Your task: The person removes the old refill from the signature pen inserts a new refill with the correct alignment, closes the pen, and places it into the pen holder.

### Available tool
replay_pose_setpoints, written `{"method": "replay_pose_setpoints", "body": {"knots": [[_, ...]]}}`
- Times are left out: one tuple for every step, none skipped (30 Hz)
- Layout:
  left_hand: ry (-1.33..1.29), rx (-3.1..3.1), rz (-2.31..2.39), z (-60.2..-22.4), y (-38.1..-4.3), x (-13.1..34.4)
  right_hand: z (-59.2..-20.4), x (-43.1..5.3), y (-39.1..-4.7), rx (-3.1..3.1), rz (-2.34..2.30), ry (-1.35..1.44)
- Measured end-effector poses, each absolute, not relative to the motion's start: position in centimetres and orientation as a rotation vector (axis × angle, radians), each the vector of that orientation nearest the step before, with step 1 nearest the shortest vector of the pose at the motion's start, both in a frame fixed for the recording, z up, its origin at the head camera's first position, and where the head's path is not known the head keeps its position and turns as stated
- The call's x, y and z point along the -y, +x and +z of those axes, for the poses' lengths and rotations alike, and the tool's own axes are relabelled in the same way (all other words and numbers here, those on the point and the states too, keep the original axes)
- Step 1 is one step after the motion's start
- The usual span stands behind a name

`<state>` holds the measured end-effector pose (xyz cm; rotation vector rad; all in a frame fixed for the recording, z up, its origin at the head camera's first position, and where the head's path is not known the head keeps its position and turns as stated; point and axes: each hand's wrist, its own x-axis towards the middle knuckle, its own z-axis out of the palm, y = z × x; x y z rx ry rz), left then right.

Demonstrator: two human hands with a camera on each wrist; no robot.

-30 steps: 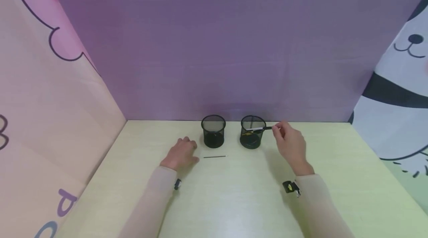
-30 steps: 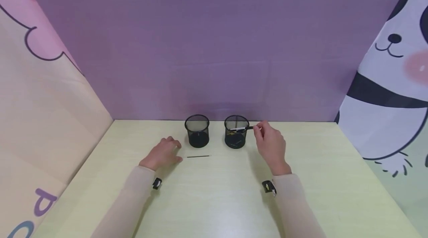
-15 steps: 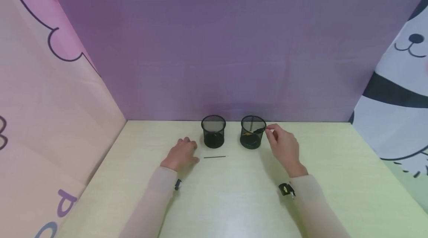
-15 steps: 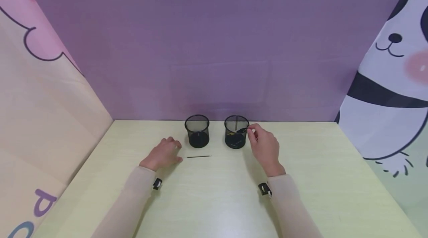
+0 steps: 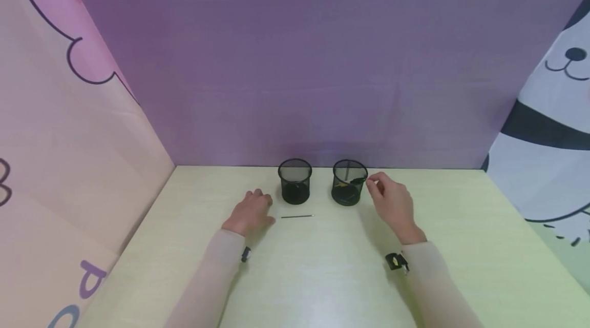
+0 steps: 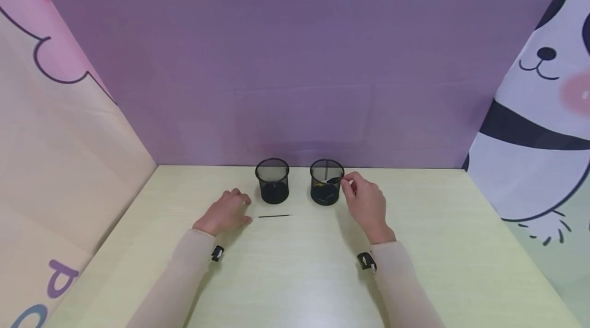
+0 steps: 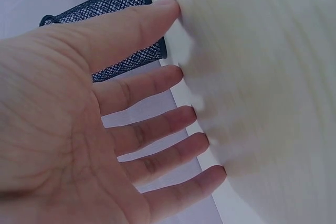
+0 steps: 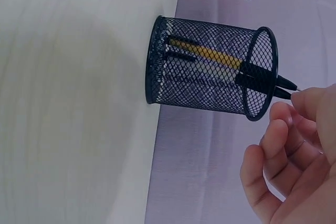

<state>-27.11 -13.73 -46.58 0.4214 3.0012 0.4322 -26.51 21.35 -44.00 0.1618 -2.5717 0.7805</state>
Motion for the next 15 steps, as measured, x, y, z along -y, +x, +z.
{"method": "replay_pose_setpoints", "body": {"knots": [[0.424, -3.002, 0.432, -46.59, -27.12, 13.72, -43.94, -21.37, -26.48, 2.569, 0.787, 0.159], [0.426, -3.003, 0.432, -46.6, -27.13, 13.73, -43.86, -21.39, -26.45, 2.557, 0.798, 0.157], [0.428, -3.003, 0.433, -46.61, -27.14, 13.74, -43.8, -21.4, -26.44, 2.538, 0.807, 0.154], [0.427, -3.003, 0.438, -46.6, -27.15, 13.75, -43.73, -21.4, -26.42, 2.517, 0.819, 0.153], [0.424, -3.001, 0.449, -46.58, -27.16, 13.76, -43.65, -21.39, -26.4, 2.491, 0.832, 0.154], [0.424, -3.004, 0.463, -46.55, -27.17, 13.75, -43.57, -21.39, -26.39, 2.463, 0.845, 0.159], [0.422, -3.01, 0.475, -46.49, -27.15, 13.75, -43.55, -21.37, -26.4, 2.438, 0.857, 0.161], [0.42, -3.021, 0.492, -46.4, -27.14, 13.75, -43.5, -21.35, -26.38, 2.415, 0.87, 0.165], [0.416, -3.034, 0.513, -46.32, -27.13, 13.73, -43.47, -21.32, -26.35, 2.402, 0.88, 0.173], [0.411, -3.048, 0.538, -46.25, -27.12, 13.71, -43.43, -21.28, -26.31, 2.394, 0.891, 0.182], [0.409, -3.066, 0.562, -46.15, -27.13, 13.68, -43.39, -21.25, -26.28, 2.388, 0.9, 0.191], [0.404, -3.087, 0.587, -46.05, -27.14, 13.65, -43.37, -21.23, -26.26, 2.387, 0.904, 0.198], [0.392, -3.107, 0.615, -45.96, -27.17, 13.63, -43.37, -21.22, -26.24, 2.387, 0.909, 0.202], [0.385, -3.128, 0.65, -45.88, -27.2, 13.59, -43.38, -21.21, -26.21, 2.388, 0.91, 0.209], [0.375, -3.147, 0.684, -45.78, -27.2, 13.55, -43.37, -21.2, -26.17, 2.387, 0.912, 0.218]]}}
